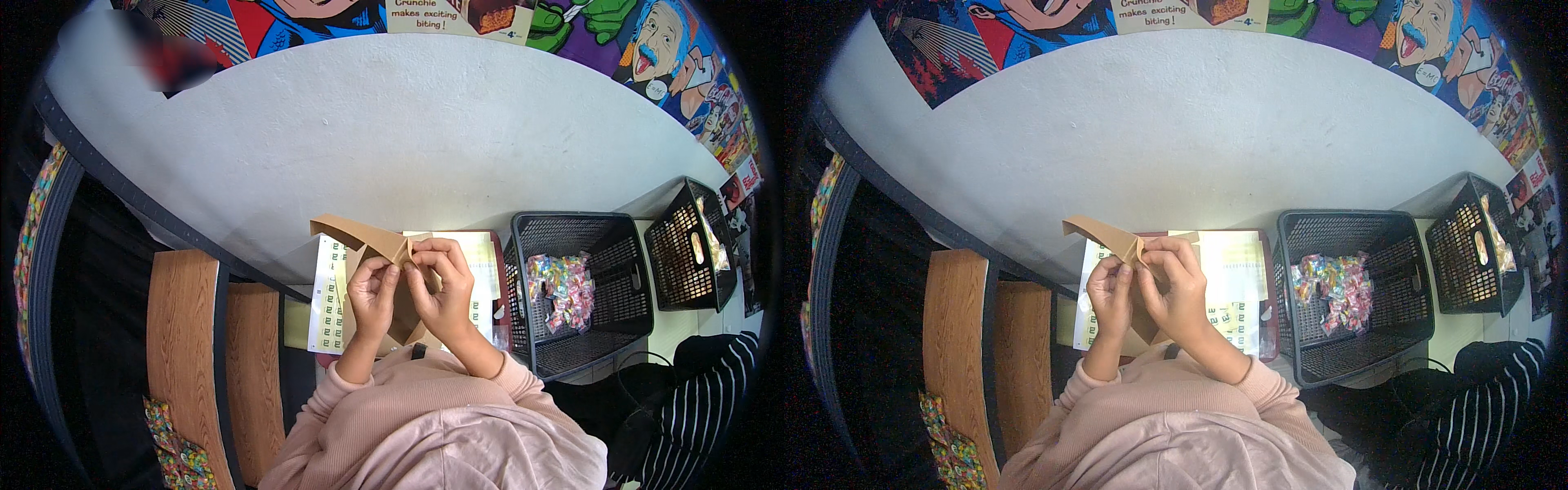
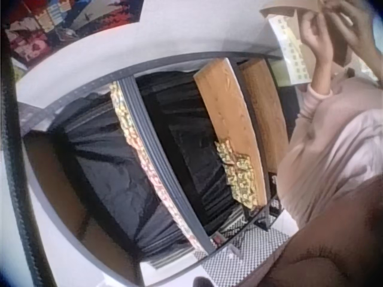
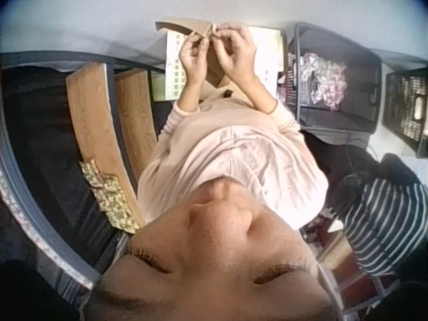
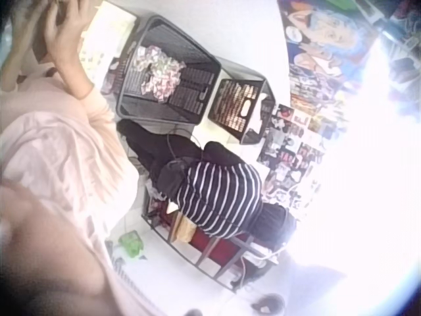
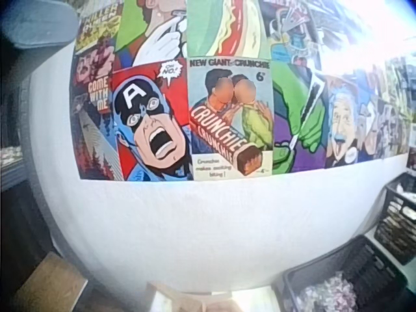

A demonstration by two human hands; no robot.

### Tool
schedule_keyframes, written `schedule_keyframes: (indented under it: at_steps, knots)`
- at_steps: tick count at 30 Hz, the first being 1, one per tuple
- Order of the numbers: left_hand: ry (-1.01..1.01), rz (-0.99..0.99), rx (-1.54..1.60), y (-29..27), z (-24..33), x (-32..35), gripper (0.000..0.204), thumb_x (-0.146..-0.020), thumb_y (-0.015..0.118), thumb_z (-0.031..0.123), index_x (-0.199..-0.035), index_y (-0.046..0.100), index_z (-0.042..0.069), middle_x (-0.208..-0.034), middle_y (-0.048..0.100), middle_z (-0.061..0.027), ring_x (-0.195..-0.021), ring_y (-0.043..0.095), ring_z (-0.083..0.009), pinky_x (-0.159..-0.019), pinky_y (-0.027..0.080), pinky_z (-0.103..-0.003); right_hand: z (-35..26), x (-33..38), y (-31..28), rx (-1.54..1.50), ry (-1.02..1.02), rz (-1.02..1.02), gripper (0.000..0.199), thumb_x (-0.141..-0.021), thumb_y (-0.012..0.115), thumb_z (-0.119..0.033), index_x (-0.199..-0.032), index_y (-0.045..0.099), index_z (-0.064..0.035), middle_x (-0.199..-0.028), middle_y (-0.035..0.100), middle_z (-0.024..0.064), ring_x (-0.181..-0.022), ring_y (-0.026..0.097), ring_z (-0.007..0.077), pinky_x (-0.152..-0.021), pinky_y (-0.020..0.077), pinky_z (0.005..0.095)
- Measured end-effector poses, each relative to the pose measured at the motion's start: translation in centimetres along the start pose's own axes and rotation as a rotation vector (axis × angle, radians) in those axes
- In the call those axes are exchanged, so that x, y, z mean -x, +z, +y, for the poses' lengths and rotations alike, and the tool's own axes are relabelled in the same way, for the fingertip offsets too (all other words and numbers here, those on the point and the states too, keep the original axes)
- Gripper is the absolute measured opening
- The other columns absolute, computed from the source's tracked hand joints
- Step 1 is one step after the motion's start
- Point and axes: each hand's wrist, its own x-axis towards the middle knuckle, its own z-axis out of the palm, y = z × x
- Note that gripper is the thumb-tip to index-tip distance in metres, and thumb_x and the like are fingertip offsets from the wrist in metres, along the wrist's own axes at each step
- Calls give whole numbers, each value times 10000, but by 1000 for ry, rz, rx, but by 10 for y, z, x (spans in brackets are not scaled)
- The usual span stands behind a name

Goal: The person folds flat cardboard pieces into small boxes by hand, tucking flaps and creasing edges. They then place a small bag of colorful candies into one of the assembled boxes and close the lid. The person continues folding additional flat cardboard pieces into boxes.

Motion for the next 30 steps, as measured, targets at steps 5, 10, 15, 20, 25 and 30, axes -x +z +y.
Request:
schedule_keyframes:
  at_steps: [5,10,15,20,25,30]
  knots:
    - [45,-27,15,4,5,1,80,-801,542,20,-863,514,-23,-793,571,-51,-720,537,-70,-644,433,-175,1,1,1,-43,30,24,75,-687,581,47,-741,530,34,-835,540,126,-743,547,190,-654,438,256]
    - [58,-48,-51,2,6,-1,82,-799,545,20,-865,513,-17,-793,561,-46,-721,535,-72,-637,431,-174,2,2,1,-47,43,32,74,-688,585,43,-739,532,30,-832,540,122,-742,547,184,-652,438,253]
    - [-4,-39,39,-2,2,1,84,-799,549,29,-862,511,-11,-802,556,-36,-725,528,-61,-634,423,-166,-2,1,-1,-19,17,9,89,-666,606,33,-716,533,21,-834,539,119,-746,548,185,-650,438,250]
    - [10,-57,28,-1,3,1,69,-799,548,24,-842,503,-7,-794,543,-29,-726,522,-57,-636,421,-165,0,1,-2,-23,-4,-28,111,-645,608,20,-702,514,23,-871,531,142,-781,557,240,-664,450,290]
    - [105,-104,-49,-5,3,2,48,-800,536,6,-823,497,-7,-800,529,-40,-743,525,-70,-645,425,-170,5,3,-3,-17,-10,-67,128,-642,607,13,-706,498,28,-908,523,164,-811,558,278,-675,457,319]
    - [-29,-86,76,-1,6,2,48,-804,521,-5,-845,496,-10,-855,538,-53,-754,522,-75,-652,426,-178,9,1,-5,-1,-55,-106,136,-650,610,14,-715,493,34,-943,515,177,-827,556,296,-682,463,320]
